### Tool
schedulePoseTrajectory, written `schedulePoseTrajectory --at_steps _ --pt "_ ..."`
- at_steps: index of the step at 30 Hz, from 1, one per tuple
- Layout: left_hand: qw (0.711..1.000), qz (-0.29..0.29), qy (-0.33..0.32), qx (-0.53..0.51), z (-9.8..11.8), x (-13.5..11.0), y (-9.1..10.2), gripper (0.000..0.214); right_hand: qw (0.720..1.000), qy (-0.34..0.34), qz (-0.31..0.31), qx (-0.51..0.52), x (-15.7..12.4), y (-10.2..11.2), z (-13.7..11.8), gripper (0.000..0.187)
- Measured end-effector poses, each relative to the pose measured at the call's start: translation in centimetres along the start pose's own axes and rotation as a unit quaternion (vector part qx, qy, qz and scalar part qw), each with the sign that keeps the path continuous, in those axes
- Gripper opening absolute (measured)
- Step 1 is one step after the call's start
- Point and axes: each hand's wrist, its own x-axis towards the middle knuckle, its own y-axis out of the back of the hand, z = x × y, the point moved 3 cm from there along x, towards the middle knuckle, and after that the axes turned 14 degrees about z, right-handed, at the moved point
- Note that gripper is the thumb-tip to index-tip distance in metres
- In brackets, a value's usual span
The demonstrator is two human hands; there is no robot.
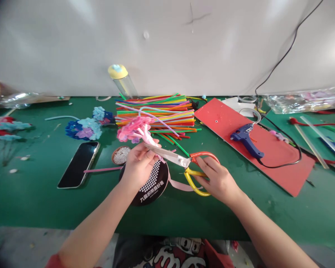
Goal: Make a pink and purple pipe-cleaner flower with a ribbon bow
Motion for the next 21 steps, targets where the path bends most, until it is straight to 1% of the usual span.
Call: schedulePoseTrajectory --at_steps 4,9,13,16,21 --pt "1.000 -0.014 0.020 0.002 0.02 -0.06 -0.07 0.018 1.000 -0.008 -0.002 0.007 0.01 -0.01 0.01 0.037" --pt "0.999 -0.019 0.044 -0.002 -0.01 -0.03 0.06 0.022 1.000 0.006 -0.002 -0.008 -0.05 -0.02 0.04 0.036" --pt "0.998 -0.035 0.048 -0.014 -0.07 0.09 0.14 0.018 1.000 0.019 -0.006 -0.018 -0.08 -0.08 0.08 0.036" --pt "0.998 -0.044 0.047 -0.017 -0.15 0.15 0.18 0.014 1.000 0.015 -0.005 -0.012 -0.01 -0.06 0.06 0.036" --pt "0.998 -0.039 0.053 -0.020 -0.21 0.16 0.23 0.014 1.000 0.009 -0.008 -0.004 0.09 -0.04 -0.08 0.034"
